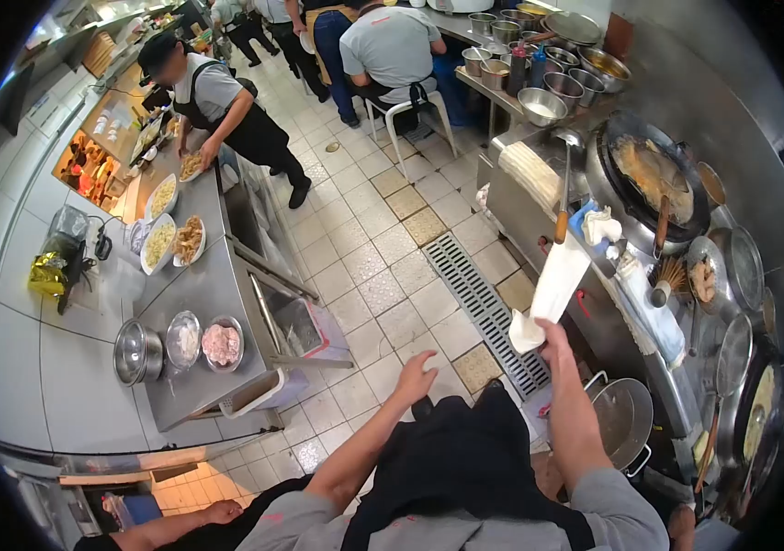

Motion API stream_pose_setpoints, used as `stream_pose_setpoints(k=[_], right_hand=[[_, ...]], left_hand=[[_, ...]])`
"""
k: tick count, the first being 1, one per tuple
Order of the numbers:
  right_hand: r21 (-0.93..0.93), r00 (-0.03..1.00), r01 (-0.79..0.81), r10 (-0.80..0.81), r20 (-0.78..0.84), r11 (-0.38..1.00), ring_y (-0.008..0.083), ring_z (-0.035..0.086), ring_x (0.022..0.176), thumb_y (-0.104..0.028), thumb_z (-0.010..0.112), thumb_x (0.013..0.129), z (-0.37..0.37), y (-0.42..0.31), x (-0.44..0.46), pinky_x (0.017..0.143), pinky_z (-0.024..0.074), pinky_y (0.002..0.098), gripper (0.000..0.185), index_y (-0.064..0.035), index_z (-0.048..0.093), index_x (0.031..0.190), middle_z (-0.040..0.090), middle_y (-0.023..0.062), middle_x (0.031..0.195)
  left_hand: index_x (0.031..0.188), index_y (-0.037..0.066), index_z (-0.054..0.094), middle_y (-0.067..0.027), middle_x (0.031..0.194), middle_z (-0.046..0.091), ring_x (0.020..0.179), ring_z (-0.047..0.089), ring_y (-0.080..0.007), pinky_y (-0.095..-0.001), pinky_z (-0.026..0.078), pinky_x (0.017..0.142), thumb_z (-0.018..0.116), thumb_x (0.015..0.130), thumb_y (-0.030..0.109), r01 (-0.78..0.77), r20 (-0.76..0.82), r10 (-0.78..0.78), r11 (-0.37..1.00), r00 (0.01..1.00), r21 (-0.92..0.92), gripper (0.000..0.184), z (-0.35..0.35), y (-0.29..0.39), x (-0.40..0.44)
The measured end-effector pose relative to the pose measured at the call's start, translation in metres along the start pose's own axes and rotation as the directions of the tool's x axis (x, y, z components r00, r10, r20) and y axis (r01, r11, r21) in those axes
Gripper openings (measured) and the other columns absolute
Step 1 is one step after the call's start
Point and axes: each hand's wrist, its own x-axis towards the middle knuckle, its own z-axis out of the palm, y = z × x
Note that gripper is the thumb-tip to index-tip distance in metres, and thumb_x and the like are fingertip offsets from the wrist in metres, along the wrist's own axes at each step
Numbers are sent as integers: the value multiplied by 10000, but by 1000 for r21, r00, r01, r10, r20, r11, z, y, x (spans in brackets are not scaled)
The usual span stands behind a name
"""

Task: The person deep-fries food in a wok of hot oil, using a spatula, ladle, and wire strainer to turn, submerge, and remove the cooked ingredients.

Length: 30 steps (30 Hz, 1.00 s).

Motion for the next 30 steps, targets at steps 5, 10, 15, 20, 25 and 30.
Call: stream_pose_setpoints(k=[5, 10, 15, 20, 25, 30], right_hand=[[-52, 977, 191, -195, -83, 980, 230, 596, 777, -157, 610, 780, -3, 11, -41, 620, 477, 340, 373, -5, 529, 1110, 609, 94, 942], [-148, 953, 300, -302, 6, 942, 232, 575, 938, -90, 547, 828, 5, -28, -77, 818, 462, 362, 349, 19, 492, 1155, 588, 115, 1046], [29, 942, 305, -307, 133, 952, 248, 588, 946, -57, 500, 856, 28, -63, -120, 843, 478, 391, 339, -2, 454, 1187, 576, 119, 1084], [-35, 956, 244, -234, 176, 969, 208, 609, 887, -184, 413, 913, 30, -75, -129, 720, 536, 342, 299, -22, 496, 1151, 596, 103, 1041], [-2, 955, 246, -242, 172, 969, 156, 587, 817, -273, 411, 924, 37, -64, -124, 663, 502, 308, 283, -61, 550, 1049, 611, 66, 957], [-84, 958, 284, -280, 64, 955, 129, 523, 835, -525, 344, 900, 54, -47, -127, 695, 403, 304, 513, -84, 546, 1069, 589, 21, 967]], left_hand=[[1219, 76, 479, -222, 1137, 496, 987, 541, -319, -359, 471, 809, 567, 764, 122, -110, 216, 131, 988, 968, -106, 466, 31, 61, 54], [1347, 45, 275, -253, 1188, 463, 1089, 475, -344, -372, 395, 912, 585, 712, 110, -271, 527, 211, 962, 823, 38, 709, 55, 141, 95], [1385, 10, 124, -261, 1260, 406, 1174, 411, -312, -335, 354, 953, 584, 681, 183, -30, 609, 252, 936, 752, -349, 859, 114, 161, 144], [1220, 14, 442, -135, 964, 566, 797, 548, -173, -285, 437, 649, 432, 759, 109, 62, 528, 181, 910, 830, -410, 471, 131, 171, 155], [1080, 24, 556, -54, 821, 589, 626, 518, -111, -269, 396, 504, 390, 782, 92, 144, 533, 53, 936, 844, -320, 348, 94, 199, 134], [1102, 13, 533, -64, 952, 608, 858, 563, -151, -281, 431, 742, 447, 854, 199, 267, 596, 88, 836, 798, -480, 321, 93, 203, 128]])
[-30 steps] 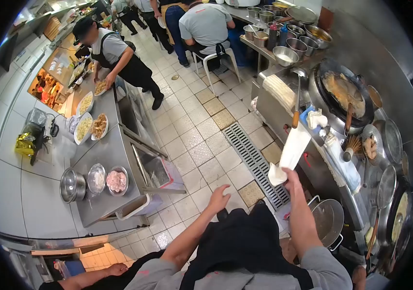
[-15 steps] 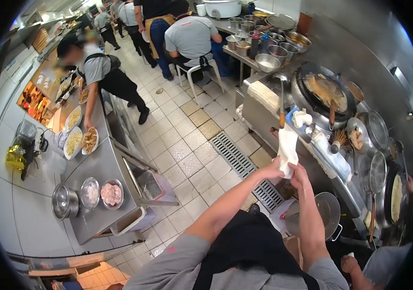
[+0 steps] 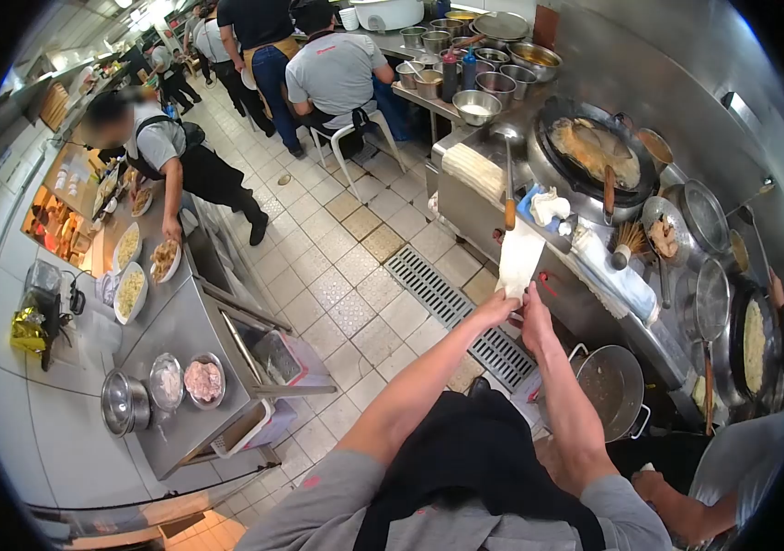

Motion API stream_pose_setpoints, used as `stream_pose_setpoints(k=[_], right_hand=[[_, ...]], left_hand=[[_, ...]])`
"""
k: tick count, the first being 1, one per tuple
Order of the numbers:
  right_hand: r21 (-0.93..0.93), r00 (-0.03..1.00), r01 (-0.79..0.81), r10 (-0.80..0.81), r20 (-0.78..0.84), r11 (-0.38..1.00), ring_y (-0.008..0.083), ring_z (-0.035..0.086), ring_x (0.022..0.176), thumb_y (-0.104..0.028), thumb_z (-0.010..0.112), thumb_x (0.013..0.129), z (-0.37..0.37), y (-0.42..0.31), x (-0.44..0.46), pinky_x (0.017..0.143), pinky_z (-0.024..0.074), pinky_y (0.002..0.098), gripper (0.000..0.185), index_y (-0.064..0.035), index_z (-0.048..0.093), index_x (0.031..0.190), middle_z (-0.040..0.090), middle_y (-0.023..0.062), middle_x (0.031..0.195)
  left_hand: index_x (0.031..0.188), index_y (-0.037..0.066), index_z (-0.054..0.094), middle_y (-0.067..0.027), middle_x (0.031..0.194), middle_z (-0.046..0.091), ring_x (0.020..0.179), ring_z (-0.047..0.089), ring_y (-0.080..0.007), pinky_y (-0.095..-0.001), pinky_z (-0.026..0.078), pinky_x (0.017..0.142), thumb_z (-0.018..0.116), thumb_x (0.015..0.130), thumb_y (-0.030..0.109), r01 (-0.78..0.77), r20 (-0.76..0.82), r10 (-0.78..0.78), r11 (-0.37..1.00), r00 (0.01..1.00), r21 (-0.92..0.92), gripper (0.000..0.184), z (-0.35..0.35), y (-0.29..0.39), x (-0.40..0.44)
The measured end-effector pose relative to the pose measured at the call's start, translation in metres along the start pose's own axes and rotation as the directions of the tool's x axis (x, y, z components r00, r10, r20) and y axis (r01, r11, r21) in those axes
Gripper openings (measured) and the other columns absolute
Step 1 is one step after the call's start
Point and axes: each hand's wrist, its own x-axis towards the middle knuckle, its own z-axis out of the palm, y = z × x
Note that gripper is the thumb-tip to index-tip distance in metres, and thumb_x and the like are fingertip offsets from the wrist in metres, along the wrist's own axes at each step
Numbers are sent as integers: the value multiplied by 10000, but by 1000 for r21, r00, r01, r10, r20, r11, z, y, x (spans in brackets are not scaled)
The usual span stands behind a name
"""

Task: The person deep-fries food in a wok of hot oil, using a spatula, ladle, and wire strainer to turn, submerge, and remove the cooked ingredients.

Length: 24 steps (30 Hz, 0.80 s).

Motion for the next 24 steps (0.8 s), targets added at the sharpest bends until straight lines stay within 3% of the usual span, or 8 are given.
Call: stream_pose_setpoints(k=[2, 5, 8, 11, 15, 18, 24], right_hand=[[-34, 1000, 13, -13, -6, 999, 131, 499, 846, -587, 344, 874, 7, 2, -6, 714, 377, 308, 582, -85, 532, 1103, 564, 19, 1003], [-67, 999, 36, -37, -17, 997, 107, 473, 858, -599, 304, 880, 13, 4, -16, 740, 363, 300, 581, -132, 539, 1132, 551, -30, 972], [-153, 989, 105, -120, -88, 983, 123, 490, 886, -591, 312, 882, 16, 23, -15, 747, 381, 306, 614, -79, 526, 1144, 551, 14, 1018], [-140, 970, 157, -179, -163, 978, 145, 515, 940, -560, 319, 894, 27, 36, -20, 783, 408, 316, 625, -22, 526, 1135, 563, 71, 1052], [-109, 953, 202, -221, -205, 973, 152, 521, 925, -534, 319, 905, 27, 43, -21, 763, 404, 304, 626, -8, 499, 1193, 553, 103, 1074], [-88, 961, 143, -159, -228, 986, 146, 516, 853, -528, 340, 903, 27, 33, -27, 677, 382, 277, 631, -7, 478, 1232, 532, 95, 1083], [-54, 975, 121, -129, -183, 991, 137, 514, 830, -521, 346, 904, 19, 32, -25, 629, 394, 275, 605, -19, 476, 1217, 542, 80, 1053]], left_hand=[[1113, 9, 519, -60, 979, 609, 879, 564, -165, -307, 433, 766, 466, 865, 235, -41, 38, 45, 996, 998, -82, 340, 4, -5, -2], [1032, 4, 567, -113, 946, 626, 832, 593, -228, -355, 451, 712, 468, 864, 227, -77, -34, 78, 996, 996, 44, 297, 0, -15, -2], [884, 1, 607, -186, 838, 622, 782, 603, -307, -397, 452, 674, 454, 859, 204, -6, -259, 178, 835, 949, 550, 255, 5, -11, -16], [766, -4, 600, -234, 756, 592, 772, 589, -353, -420, 445, 682, 430, 857, 182, -24, -341, 335, 744, 878, 668, 268, 12, -19, -20], [777, -6, 585, -217, 735, 598, 744, 583, -375, -446, 441, 668, 404, 881, 185, -1, -383, 250, 839, 889, 544, 282, 14, -11, -29], [807, -8, 578, -217, 747, 600, 741, 583, -383, -447, 443, 676, 390, 897, 195, -25, -438, 362, 794, 823, 608, 291, 14, -15, -24], [866, -5, 576, -222, 833, 610, 816, 585, -383, -461, 439, 743, 342, 918, 216, -19, -396, 285, 831, 873, 556, 327, 17, -15, -10]])
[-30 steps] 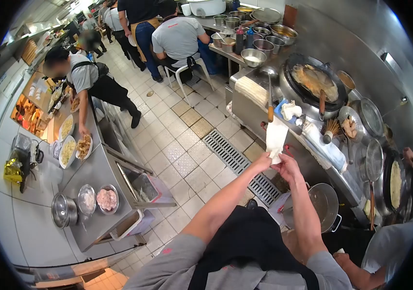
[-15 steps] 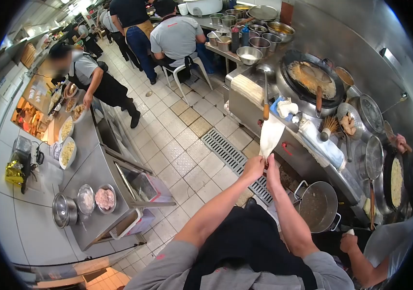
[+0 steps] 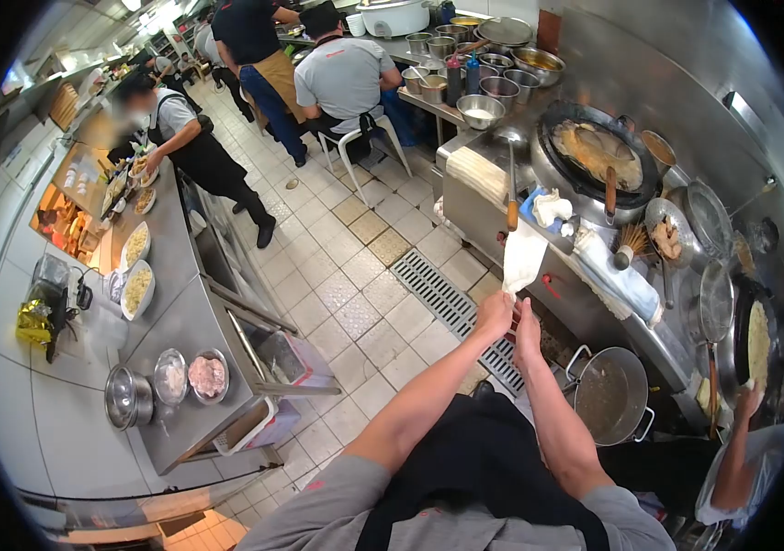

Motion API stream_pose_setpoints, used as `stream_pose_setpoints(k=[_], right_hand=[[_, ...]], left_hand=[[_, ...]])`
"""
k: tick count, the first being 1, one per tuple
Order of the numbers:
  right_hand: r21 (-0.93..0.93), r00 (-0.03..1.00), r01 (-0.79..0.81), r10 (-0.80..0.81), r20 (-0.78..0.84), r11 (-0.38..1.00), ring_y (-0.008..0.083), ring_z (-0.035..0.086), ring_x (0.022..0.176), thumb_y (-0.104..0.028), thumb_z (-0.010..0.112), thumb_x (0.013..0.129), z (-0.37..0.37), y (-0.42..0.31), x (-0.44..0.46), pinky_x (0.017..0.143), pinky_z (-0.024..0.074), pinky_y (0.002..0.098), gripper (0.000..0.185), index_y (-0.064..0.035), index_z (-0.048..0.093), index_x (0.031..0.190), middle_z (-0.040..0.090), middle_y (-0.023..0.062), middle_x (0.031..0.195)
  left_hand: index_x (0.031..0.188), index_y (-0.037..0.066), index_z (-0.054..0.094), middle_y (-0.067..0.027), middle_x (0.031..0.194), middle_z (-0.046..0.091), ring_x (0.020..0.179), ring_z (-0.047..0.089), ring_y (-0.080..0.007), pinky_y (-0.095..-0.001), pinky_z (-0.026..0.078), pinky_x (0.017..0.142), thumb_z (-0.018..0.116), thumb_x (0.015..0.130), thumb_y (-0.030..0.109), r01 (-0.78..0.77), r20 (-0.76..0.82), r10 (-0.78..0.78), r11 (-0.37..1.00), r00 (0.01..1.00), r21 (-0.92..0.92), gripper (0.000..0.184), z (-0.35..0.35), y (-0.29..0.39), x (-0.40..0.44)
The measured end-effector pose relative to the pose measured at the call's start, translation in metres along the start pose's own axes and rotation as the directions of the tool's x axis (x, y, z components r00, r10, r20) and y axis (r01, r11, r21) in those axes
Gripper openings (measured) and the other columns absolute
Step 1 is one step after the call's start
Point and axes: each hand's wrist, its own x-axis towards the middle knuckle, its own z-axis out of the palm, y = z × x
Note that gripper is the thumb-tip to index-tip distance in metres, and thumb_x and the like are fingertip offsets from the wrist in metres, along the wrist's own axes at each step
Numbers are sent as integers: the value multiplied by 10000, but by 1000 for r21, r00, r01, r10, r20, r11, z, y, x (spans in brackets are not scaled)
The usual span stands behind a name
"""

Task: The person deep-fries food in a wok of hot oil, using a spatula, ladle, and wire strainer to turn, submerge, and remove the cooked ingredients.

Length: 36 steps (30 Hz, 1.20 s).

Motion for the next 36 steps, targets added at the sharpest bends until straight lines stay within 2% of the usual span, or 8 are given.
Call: stream_pose_setpoints(k=[10, 13, 16, 18, 21, 24, 32, 36], right_hand=[[0, 998, -64, 64, -4, 998, 169, 549, 898, -484, 327, 920, 3, -11, -9, 735, 430, 328, 530, -41, 525, 1133, 588, 72, 1028], [8, 999, -48, 48, -11, 999, 167, 551, 900, -476, 329, 922, 4, -10, -7, 736, 433, 332, 514, -53, 527, 1135, 594, 70, 1013], [24, 1000, -10, 10, -16, 1000, 137, 548, 767, -465, 345, 924, 10, -17, -17, 633, 440, 279, 523, -5, 554, 1058, 592, 71, 922], [-3, 999, -26, 25, -33, 1000, 133, 536, 743, -455, 347, 926, 10, -16, -10, 625, 434, 271, 502, -26, 553, 1085, 581, 62, 892], [70, 997, 55, -50, -64, 996, 94, 472, 636, -429, 388, 924, 8, 6, 4, 520, 358, 256, 454, -30, 555, 1061, 559, 22, 832], [104, 997, 13, -6, -72, 994, 196, 509, 1031, -394, 368, 935, 6, 10, 3, 874, 383, 302, 525, 50, 476, 1194, 533, 163, 1156], [87, 997, -64, 68, -42, 994, 133, 502, 779, -451, 400, 908, -4, 4, -10, 643, 416, 272, 535, -3, 508, 1179, 567, 70, 988], [-69, 982, -141, 130, -140, 988, 203, 527, 942, -515, 428, 871, -30, 28, -12, 701, 428, 321, 640, -49, 368, 1305, 494, 158, 1190]], left_hand=[[870, -34, 589, -230, 826, 614, 805, 593, -357, -414, 439, 726, 368, 909, 349, 116, 148, -108, 992, 983, -48, 444, -11, 13, -3], [919, -41, 591, -232, 843, 620, 808, 600, -353, -411, 444, 720, 393, 896, 384, 103, 106, -112, 991, 988, 86, 469, 1, 2, 4], [941, -35, 592, -226, 844, 624, 802, 604, -355, -425, 445, 709, 407, 889, 383, 118, 181, -107, 991, 978, -55, 461, -8, 8, -1], [940, -8, 594, -238, 892, 607, 832, 589, -379, -454, 437, 738, 362, 896, 309, 23, 143, -34, 997, 989, 76, 396, 12, -16, 17], [782, -25, 599, -254, 811, 599, 783, 594, -371, -457, 436, 710, 377, 876, 233, 31, 16, -31, 999, 999, 19, 353, 13, -10, 2], [777, -38, 606, -256, 801, 602, 798, 583, -399, -461, 439, 707, 418, 833, 167, 44, 48, -46, 998, 998, 44, 284, 16, -12, -2], [828, -33, 607, -246, 832, 609, 827, 585, -395, -449, 446, 727, 430, 835, 147, 43, 3, -43, 995, 999, 91, 253, 21, -12, -11], [843, -20, 616, -233, 851, 616, 842, 591, -381, -452, 448, 742, 433, 833, 153, 81, 37, -86, 989, 996, 120, 252, 13, -23, -9]])
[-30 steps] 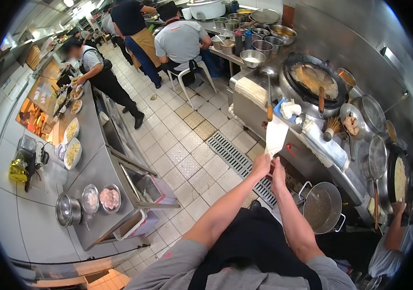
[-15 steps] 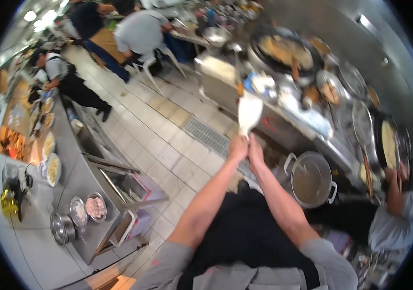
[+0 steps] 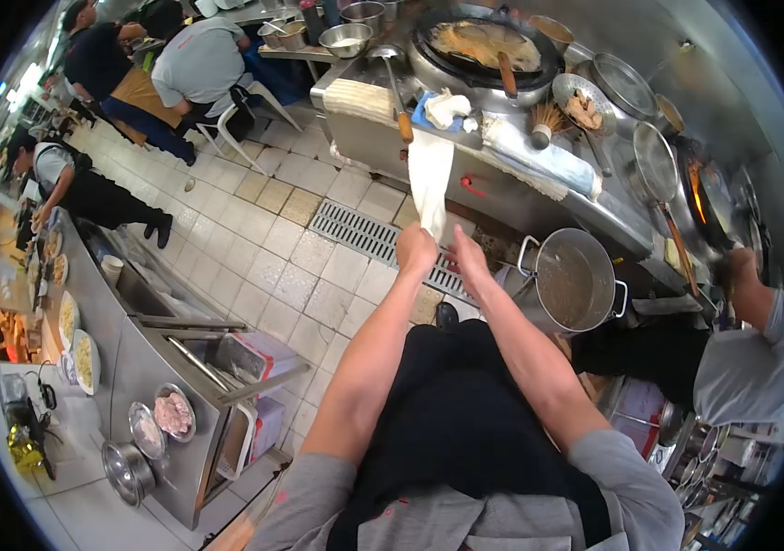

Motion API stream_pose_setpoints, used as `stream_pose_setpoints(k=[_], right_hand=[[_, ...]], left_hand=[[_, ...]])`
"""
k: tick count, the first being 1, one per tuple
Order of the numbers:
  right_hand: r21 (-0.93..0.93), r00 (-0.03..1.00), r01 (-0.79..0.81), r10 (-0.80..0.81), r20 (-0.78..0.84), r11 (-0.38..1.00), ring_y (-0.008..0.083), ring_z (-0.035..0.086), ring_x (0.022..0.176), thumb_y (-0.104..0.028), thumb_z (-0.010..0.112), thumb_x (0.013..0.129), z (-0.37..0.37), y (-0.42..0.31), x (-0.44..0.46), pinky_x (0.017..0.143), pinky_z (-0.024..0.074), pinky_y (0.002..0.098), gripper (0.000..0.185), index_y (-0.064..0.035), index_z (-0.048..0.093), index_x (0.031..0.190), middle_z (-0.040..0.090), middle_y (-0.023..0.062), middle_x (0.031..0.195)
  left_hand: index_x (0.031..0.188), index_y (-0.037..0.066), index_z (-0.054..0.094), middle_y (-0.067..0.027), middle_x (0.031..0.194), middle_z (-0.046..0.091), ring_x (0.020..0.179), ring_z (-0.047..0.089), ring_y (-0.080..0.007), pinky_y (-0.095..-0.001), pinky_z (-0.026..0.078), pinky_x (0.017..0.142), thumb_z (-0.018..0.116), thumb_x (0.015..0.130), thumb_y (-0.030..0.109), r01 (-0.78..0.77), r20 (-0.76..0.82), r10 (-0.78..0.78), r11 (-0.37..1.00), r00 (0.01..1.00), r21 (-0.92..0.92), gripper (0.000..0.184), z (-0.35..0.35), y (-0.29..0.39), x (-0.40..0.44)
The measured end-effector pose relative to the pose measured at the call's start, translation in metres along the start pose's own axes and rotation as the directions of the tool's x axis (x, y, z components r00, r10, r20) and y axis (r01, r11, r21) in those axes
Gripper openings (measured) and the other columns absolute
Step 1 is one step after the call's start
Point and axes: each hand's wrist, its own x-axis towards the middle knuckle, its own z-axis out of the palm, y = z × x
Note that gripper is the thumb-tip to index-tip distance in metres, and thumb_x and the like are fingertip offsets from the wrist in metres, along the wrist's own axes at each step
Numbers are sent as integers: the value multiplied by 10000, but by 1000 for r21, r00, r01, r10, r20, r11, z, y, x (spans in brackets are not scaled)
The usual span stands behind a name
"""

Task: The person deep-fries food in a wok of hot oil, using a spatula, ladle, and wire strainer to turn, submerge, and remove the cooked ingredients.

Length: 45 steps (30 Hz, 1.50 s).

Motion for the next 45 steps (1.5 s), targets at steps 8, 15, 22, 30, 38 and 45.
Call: stream_pose_setpoints(k=[8, 15, 22, 30, 38, 45], right_hand=[[-775, 975, 39, -195, -110, 631, 379, 577, 863, -353, 534, 812, -155, 144, -15, 762, 441, 404, 418, 33, 599, 959, 603, 241, 915], [-888, 937, -347, 150, -315, 301, 388, 569, 872, -345, 506, 816, -240, 249, -110, 780, 446, 418, 430, 48, 571, 979, 601, 230, 918], [-894, 954, 96, -298, -43, 438, 379, 526, 1007, -326, 498, 829, -242, 277, -73, 826, 425, 422, 399, -10, 554, 1067, 574, 230, 1036], [-843, 822, 368, -562, 96, 393, 357, 509, 1074, -347, 539, 813, -72, 73, 92, 924, 391, 383, 568, 105, 469, 1149, 540, 273, 1102], [-979, 854, 203, -489, 175, 4, 367, 294, 1252, -408, 539, 800, -26, 1, 240, 1006, 308, 391, 702, 94, 345, 1249, 329, 267, 1328], [-916, 981, 156, -165, 101, 369, 364, 484, 1112, -429, 479, 850, -51, -23, 271, 939, 366, 393, 594, 60, 465, 1186, 512, 298, 1128]], left_hand=[[808, 20, 649, -214, 828, 623, 829, 602, -357, -433, 468, 740, 531, 767, 116, 30, -84, -21, 994, 996, 109, 158, -29, -56, 4], [860, 4, 619, -236, 850, 605, 839, 586, -385, -435, 464, 739, 527, 741, 51, -48, -111, 51, 998, 993, 26, 156, -58, -58, 8], [1013, 9, 581, -206, 800, 618, 760, 605, -343, -405, 471, 694, 526, 644, -1, -170, -171, 157, 983, 973, -68, 373, -38, -131, -6], [1027, -18, 577, -222, 1032, 587, 995, 548, -360, -405, 425, 875, 579, 707, 161, 296, 79, -344, 885, 935, 359, 366, -55, -357, -180], [817, 21, 611, -153, 770, 617, 742, 594, -319, -394, 473, 667, 561, 692, 172, 552, -58, -565, 773, 823, 313, 202, -18, -458, -457], [987, -18, 594, -176, 790, 628, 643, 618, -268, -317, 488, 589, 546, 663, 89, 826, -56, -834, 551, 549, -116, 345, -10, -322, -373]])
